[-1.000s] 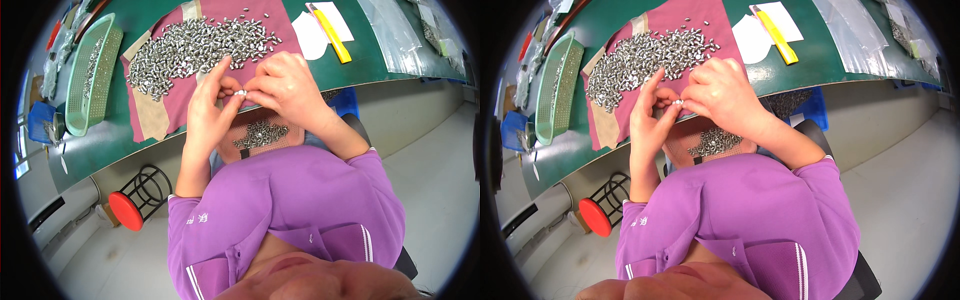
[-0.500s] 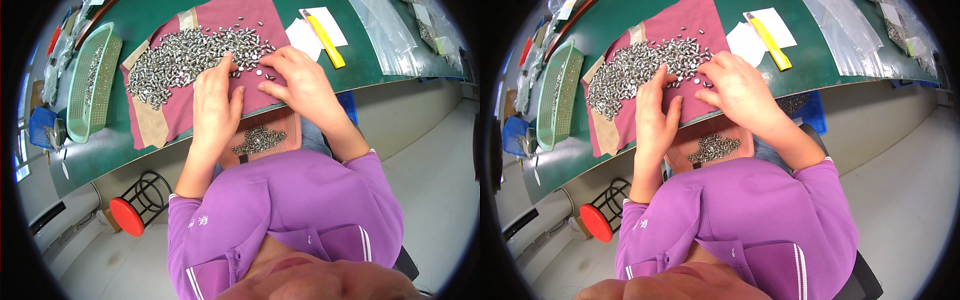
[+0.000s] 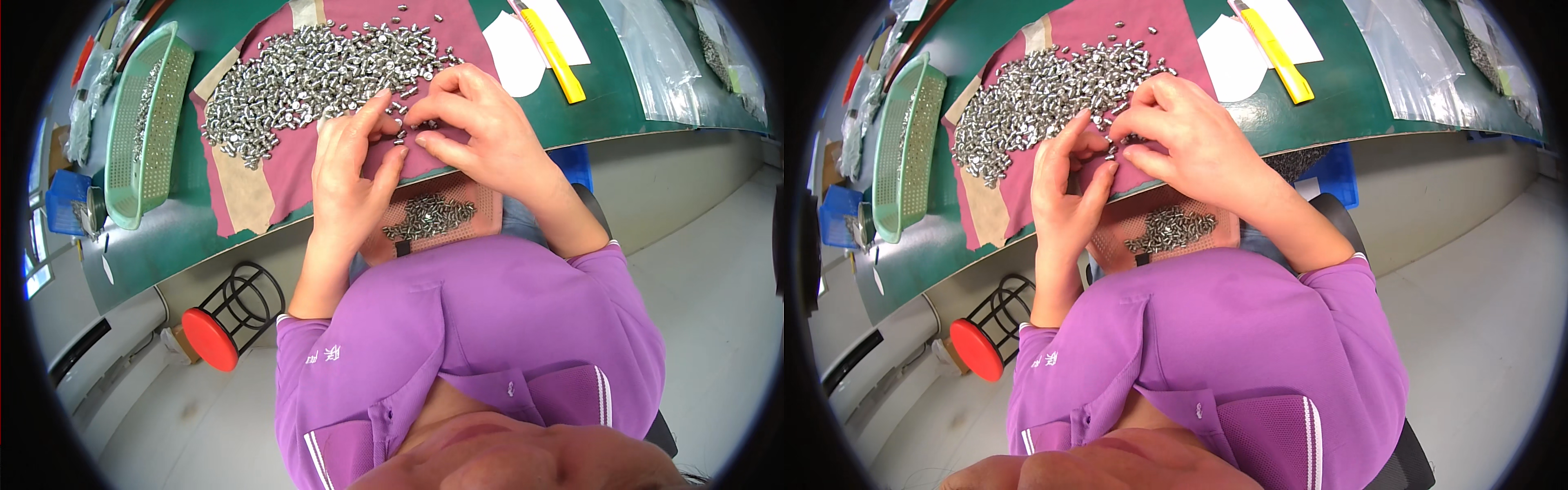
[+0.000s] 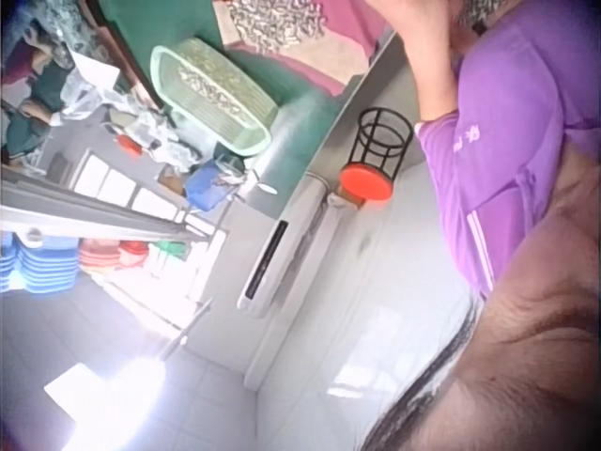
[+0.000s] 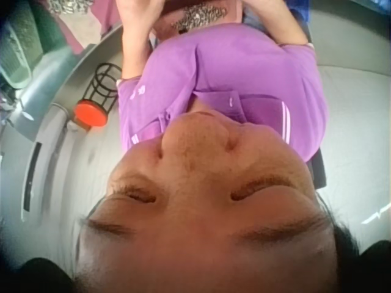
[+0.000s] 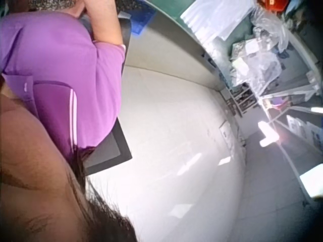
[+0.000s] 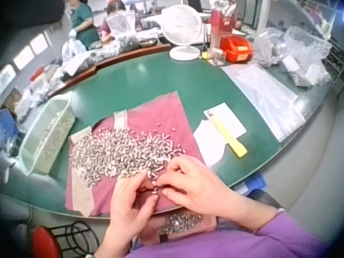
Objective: The person sorts small metal parts by hand, inspecting them on a paper sheet and placing them into a sorting tray.
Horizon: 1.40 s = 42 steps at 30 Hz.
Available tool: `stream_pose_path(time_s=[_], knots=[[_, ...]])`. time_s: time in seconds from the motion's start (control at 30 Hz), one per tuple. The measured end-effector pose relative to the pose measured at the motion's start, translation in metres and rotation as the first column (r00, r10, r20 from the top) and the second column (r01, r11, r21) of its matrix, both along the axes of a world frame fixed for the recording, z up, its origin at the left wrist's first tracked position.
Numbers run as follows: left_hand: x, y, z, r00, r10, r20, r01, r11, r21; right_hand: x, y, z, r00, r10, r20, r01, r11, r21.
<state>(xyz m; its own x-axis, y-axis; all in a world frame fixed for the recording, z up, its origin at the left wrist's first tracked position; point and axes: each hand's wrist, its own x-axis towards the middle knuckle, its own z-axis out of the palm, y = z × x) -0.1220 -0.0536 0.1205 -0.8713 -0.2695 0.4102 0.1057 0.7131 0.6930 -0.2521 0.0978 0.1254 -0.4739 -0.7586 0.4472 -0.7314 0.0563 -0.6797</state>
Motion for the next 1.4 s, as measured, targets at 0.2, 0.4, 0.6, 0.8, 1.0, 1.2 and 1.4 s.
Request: stream_pose_path(time_s=[0.2, 0.4, 0.6, 0.8, 1.0, 1.2, 1.4], knots=[[0.005, 0.001, -0.003, 0.998, 0.026, 0.052, -0.03, 0.996, 0.079, 0.001, -0.002, -0.004, 0.998, 0.017, -0.062, -0.016, 1.0, 0.022], [0.004, 0.003, 0.001, 0.999, 0.028, 0.018, -0.029, 0.996, 0.079, 0.003, -0.003, -0.001, 0.995, 0.042, -0.092, -0.043, 0.999, -0.002], [0.005, 0.0, 0.0, 0.996, 0.028, 0.088, -0.03, 0.999, 0.021, 0.0, -0.003, -0.001, 0.993, 0.048, -0.107, -0.047, 0.999, 0.013], [0.004, -0.001, -0.001, 0.998, 0.012, 0.068, -0.017, 0.997, 0.077, 0.002, -0.006, -0.004, 0.991, 0.063, -0.117, -0.061, 0.998, 0.021], [0.005, -0.001, 0.005, 0.996, 0.009, 0.093, -0.017, 0.996, 0.082, 0.0, -0.003, 0.0, 0.992, 0.056, -0.117, -0.052, 0.998, 0.035], [0.007, -0.004, 0.004, 0.992, -0.043, 0.116, 0.022, 0.984, 0.177, 0.002, -0.004, -0.001, 0.991, 0.049, -0.128, -0.044, 0.998, 0.042], [0.009, -0.003, 0.008, 0.995, -0.043, 0.089, 0.022, 0.975, 0.221, 0.004, -0.004, 0.001, 0.99, 0.039, -0.139, -0.033, 0.999, 0.043]])
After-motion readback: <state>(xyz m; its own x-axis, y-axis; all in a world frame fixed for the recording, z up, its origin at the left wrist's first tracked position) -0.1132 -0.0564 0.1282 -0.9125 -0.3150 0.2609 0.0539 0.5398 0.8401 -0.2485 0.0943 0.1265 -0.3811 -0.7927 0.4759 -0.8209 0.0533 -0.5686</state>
